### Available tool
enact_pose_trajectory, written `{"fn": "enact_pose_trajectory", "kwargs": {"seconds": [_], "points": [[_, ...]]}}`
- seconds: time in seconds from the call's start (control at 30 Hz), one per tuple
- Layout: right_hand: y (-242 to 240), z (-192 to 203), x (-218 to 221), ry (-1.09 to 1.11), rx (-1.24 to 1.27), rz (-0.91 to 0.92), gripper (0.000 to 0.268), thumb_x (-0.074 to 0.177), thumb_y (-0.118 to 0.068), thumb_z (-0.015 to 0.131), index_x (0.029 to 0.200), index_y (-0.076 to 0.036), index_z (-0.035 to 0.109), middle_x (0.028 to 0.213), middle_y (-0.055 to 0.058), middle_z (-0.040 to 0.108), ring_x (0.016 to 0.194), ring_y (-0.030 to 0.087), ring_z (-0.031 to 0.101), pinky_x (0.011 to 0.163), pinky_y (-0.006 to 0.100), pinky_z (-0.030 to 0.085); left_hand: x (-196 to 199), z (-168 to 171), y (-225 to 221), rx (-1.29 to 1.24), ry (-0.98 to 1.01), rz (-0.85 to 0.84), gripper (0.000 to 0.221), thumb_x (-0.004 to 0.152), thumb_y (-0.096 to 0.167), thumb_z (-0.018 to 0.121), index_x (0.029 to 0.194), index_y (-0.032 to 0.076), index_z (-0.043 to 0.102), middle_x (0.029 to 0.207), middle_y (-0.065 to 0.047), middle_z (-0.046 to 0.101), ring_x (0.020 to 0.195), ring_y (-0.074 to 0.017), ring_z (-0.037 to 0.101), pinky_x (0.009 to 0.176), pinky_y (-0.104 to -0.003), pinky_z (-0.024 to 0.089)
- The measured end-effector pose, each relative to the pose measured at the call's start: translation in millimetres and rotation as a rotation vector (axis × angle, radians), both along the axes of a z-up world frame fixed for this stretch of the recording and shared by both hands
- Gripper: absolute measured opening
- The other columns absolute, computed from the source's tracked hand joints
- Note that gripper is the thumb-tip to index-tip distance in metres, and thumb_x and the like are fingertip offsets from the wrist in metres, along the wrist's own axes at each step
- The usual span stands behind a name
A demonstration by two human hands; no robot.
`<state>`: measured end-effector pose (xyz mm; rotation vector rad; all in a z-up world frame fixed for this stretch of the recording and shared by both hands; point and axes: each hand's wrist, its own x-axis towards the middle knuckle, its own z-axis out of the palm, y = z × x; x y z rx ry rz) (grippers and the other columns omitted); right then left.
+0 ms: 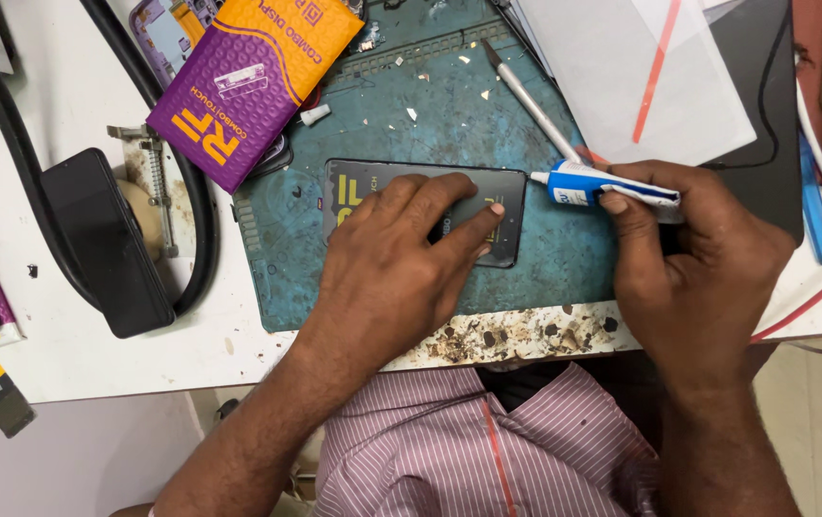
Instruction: The person applies adhesive from a tube to the internal perimeter of a mobile phone frame and aligns the screen component onto the body of the device.
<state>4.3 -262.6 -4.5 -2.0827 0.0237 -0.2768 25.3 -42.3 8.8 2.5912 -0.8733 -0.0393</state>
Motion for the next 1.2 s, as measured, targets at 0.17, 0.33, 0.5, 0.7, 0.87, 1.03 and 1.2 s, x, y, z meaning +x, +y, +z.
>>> {"fn": "enact_pose_trajectory", "kwargs": {"seconds": [0.17,0.33,0.5,0.7,0.87,1.03,1.2], "points": [[7,-1,-11,0.006,-0.061,-0.085,0.012,0.101,0.004,0.076,0.111,0.007,0.07,0.098,0.017,0.075,0.088,0.018,0.073,0.074,0.028,0.055,0,3,-1,-0.005,0.011,0.009,0.03,0.091,0.018,0.078,0.119,0.011,0.076,0.123,-0.009,0.064,0.114,-0.0272,0.063,0.091,-0.043,0.054],[10,-4,-16,-0.034,-0.02,-0.101,0.013,0.104,0.003,0.075,0.115,0.004,0.07,0.109,0.016,0.076,0.099,0.018,0.075,0.083,0.026,0.057,0,3,-1,-0.005,0.011,0.004,0.03,0.09,0.018,0.078,0.12,0.011,0.076,0.124,-0.009,0.064,0.114,-0.0273,0.063,0.09,-0.043,0.055],[11,-5,-20,-0.033,0.011,-0.105,0.013,0.102,0.005,0.074,0.114,0.004,0.07,0.108,0.016,0.076,0.098,0.019,0.074,0.085,0.028,0.058,0,3,-1,-0.008,0.011,0.004,0.03,0.091,0.018,0.078,0.12,0.012,0.076,0.124,-0.008,0.064,0.114,-0.0267,0.063,0.09,-0.042,0.055],[10,-6,-22,-0.049,0.016,-0.088,0.013,0.101,0.005,0.074,0.113,0.005,0.069,0.11,0.017,0.075,0.101,0.022,0.075,0.086,0.03,0.059,-1,4,-2,-0.001,0.0,0.011,0.029,0.091,0.019,0.078,0.119,0.012,0.077,0.123,-0.007,0.064,0.114,-0.0266,0.063,0.09,-0.042,0.056],[9,-8,-27,-0.054,-0.003,-0.085,0.012,0.101,0.005,0.074,0.112,0.005,0.069,0.109,0.018,0.075,0.1,0.023,0.076,0.084,0.03,0.059,-1,3,-3,0.008,-0.005,0.012,0.029,0.091,0.02,0.078,0.12,0.013,0.077,0.123,-0.007,0.065,0.114,-0.0263,0.063,0.089,-0.041,0.056],[8,-13,-31,-0.054,-0.015,-0.079,0.01,0.106,0.004,0.076,0.114,0.004,0.071,0.109,0.017,0.077,0.099,0.02,0.077,0.083,0.028,0.06,-1,3,-3,0.02,-0.008,0.01,0.03,0.091,0.02,0.078,0.12,0.013,0.077,0.122,-0.007,0.065,0.114,-0.0267,0.063,0.088,-0.041,0.056],[9,-9,-30,-0.066,0.004,-0.086,0.014,0.099,0.006,0.074,0.112,0.004,0.07,0.107,0.017,0.075,0.099,0.023,0.076,0.084,0.03,0.059,-1,4,-3,0.023,-0.007,0.014,0.03,0.091,0.02,0.079,0.12,0.013,0.078,0.122,-0.007,0.065,0.113,-0.0264,0.064,0.088,-0.041,0.056]]}}
